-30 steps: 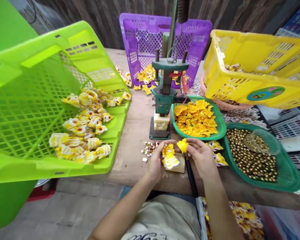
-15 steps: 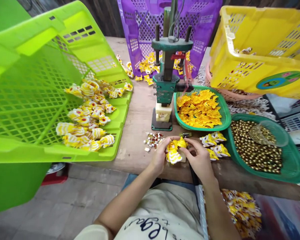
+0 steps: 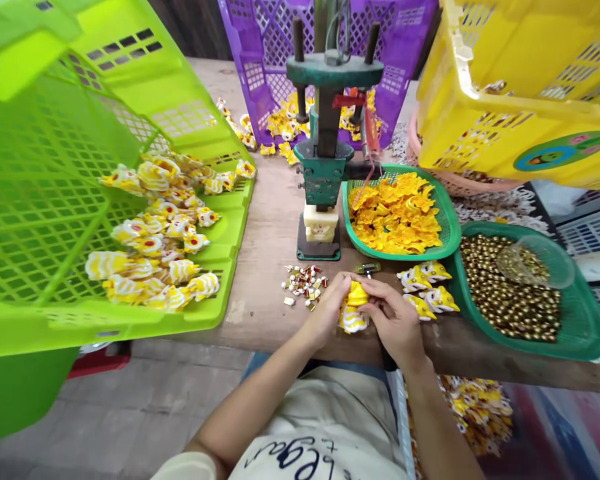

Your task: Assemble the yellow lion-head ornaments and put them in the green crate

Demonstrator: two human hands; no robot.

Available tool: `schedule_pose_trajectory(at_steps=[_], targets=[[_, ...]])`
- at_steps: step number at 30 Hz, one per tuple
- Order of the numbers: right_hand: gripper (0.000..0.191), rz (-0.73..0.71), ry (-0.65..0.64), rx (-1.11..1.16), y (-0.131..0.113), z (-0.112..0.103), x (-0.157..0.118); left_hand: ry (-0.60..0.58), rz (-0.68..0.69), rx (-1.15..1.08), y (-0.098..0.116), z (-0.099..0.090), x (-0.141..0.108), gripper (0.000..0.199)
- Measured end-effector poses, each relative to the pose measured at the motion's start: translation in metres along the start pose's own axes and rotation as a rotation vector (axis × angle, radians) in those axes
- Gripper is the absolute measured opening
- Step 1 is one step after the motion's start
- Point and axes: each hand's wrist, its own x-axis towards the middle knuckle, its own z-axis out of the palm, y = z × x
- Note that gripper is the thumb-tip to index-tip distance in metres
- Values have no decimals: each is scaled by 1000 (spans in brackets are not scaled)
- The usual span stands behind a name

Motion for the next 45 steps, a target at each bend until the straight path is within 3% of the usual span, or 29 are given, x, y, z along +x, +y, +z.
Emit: schedule_pose_trajectory(at_steps=[6, 13, 17, 21, 24, 28, 34, 41, 45], targets=[[27, -13, -32, -11, 3, -1, -5, 5, -33, 84, 3, -1, -1, 40], [25, -19, 46, -17, -2, 10, -4, 63, 10, 139, 6, -1, -4, 44], [23, -73, -28, -60, -8, 8, -2, 91, -6, 92, 9, -3, -5, 42], [14, -9, -4, -4, -15, 9, 0, 12, -11, 150, 14, -4, -9, 39], [13, 33, 67, 21, -21, 13, -3, -55, -27, 162, 18, -1, -14, 49], [17, 34, 99, 35, -27, 15, -11, -127, -31, 188, 25, 0, -19, 55], [8, 14, 118, -27, -26, 7, -14, -225, -36, 227, 24, -5, -22, 49], [11, 30, 71, 34, -28, 15, -13, -177, -138, 0, 11, -4, -19, 44], [12, 84, 59, -27, -26, 22, -6, -93, -131, 21, 15, -8, -18, 42]])
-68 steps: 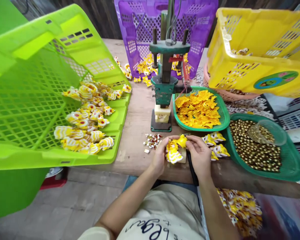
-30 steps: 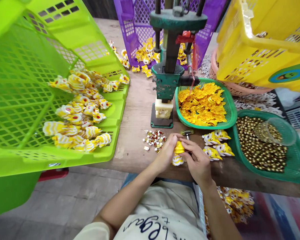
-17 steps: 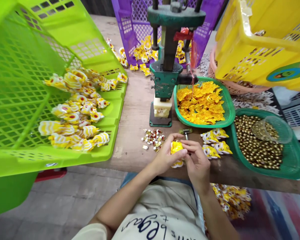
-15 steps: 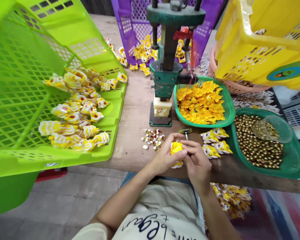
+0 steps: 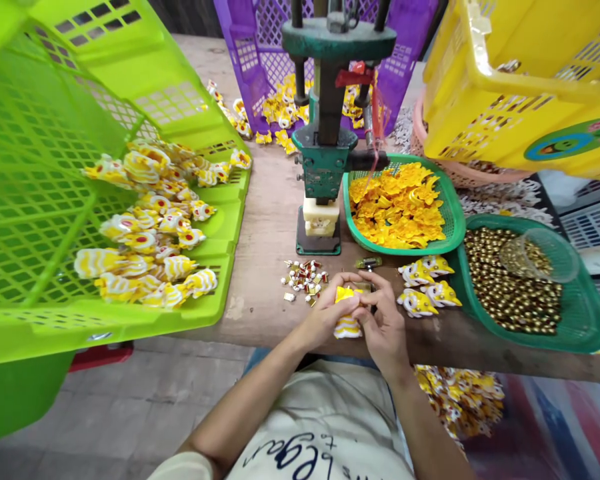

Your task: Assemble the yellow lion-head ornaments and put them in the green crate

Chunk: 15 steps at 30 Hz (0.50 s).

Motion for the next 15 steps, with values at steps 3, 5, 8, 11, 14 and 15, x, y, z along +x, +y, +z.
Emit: schedule_pose_trajectory(at_steps=[3, 5, 8, 11, 14, 15], targets=[[20, 39, 24, -42, -2, 6, 7, 102, 52, 54, 8, -6, 1, 44], [30, 49, 47, -25, -7, 11, 7, 189, 97, 28, 13, -10, 3, 47], [54, 101, -28, 50, -13, 25, 2, 306, 157, -69, 16, -17, 5, 48], [67, 209, -105, 152, -9, 40, -4, 339, 146, -125, 15, -20, 5, 48], [58, 335, -51, 343, 1, 48, 0, 296, 99, -130, 15, -21, 5, 53], [53, 387, -45, 419, 4, 48, 4, 287, 91, -115, 16, -22, 5, 54]])
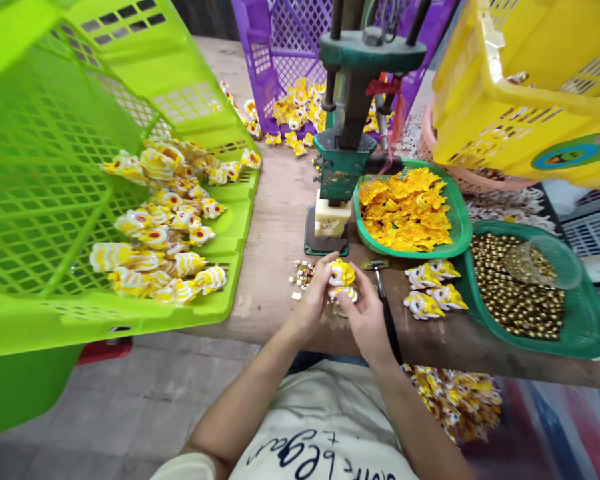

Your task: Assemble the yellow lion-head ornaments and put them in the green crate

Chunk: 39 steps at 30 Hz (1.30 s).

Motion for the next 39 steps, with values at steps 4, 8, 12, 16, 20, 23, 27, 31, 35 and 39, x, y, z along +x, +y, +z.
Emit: schedule_pose_trajectory(at_steps=[4, 8, 12, 16, 20, 23, 27, 31, 35, 39], targets=[[47, 244, -119, 237, -5, -9, 16, 34, 30, 131, 9, -10, 9, 46], [52, 166, -87, 118, -8, -7, 30, 107, 123, 198, 19, -28, 22, 36], [49, -183, 175, -344, -12, 10, 48, 88, 180, 217, 17, -42, 35, 36], [44, -385, 263, -767, -17, 28, 69, 11, 191, 191, 6, -43, 52, 43], [39, -464, 275, -837, -10, 38, 83, 66, 247, 201, 3, -36, 65, 40], [37, -553, 300, -764, -1, 38, 88, 90, 343, 264, 6, -36, 67, 39], [19, -614, 297, -798, 4, 33, 91, 85, 511, 551, 9, -41, 66, 32], [15, -633, 324, -821, 6, 29, 96, 112, 670, 934, 16, -42, 70, 17], [12, -757, 355, -813, 9, 25, 102, 120, 727, 1119, 23, -42, 75, 16], [16, -906, 327, -838, 14, 17, 106, 86, 777, 1149, 19, -45, 73, 18]])
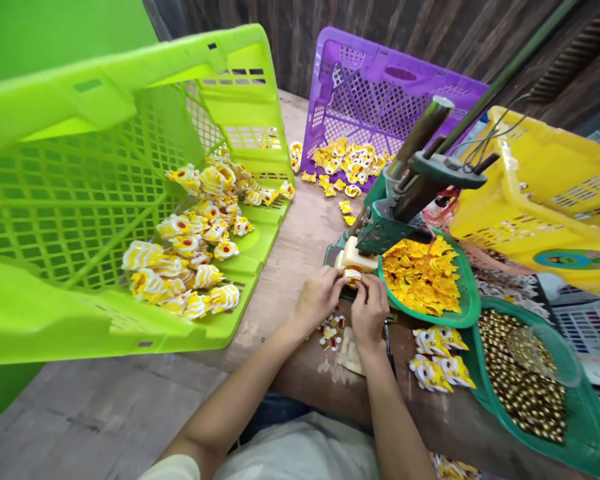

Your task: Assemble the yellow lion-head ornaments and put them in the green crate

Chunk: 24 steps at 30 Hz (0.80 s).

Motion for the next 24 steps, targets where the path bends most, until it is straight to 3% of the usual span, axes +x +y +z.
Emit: schedule_pose_trajectory(at_steps=[5, 14, 18, 24], targets=[[19, -51, -9, 5, 4, -4, 3, 12, 44, -24, -1, 4, -7, 16], [21, 19, 0, -7, -15, -6, 11, -27, 19, 187, 3, 0, 3, 27], [22, 43, -61, 26, -10, -2, 1, -74, -34, 148, -3, 1, -8, 20], [17, 97, 20, 62, -1, -7, 11, -121, -3, 113, 3, -4, -7, 21]])
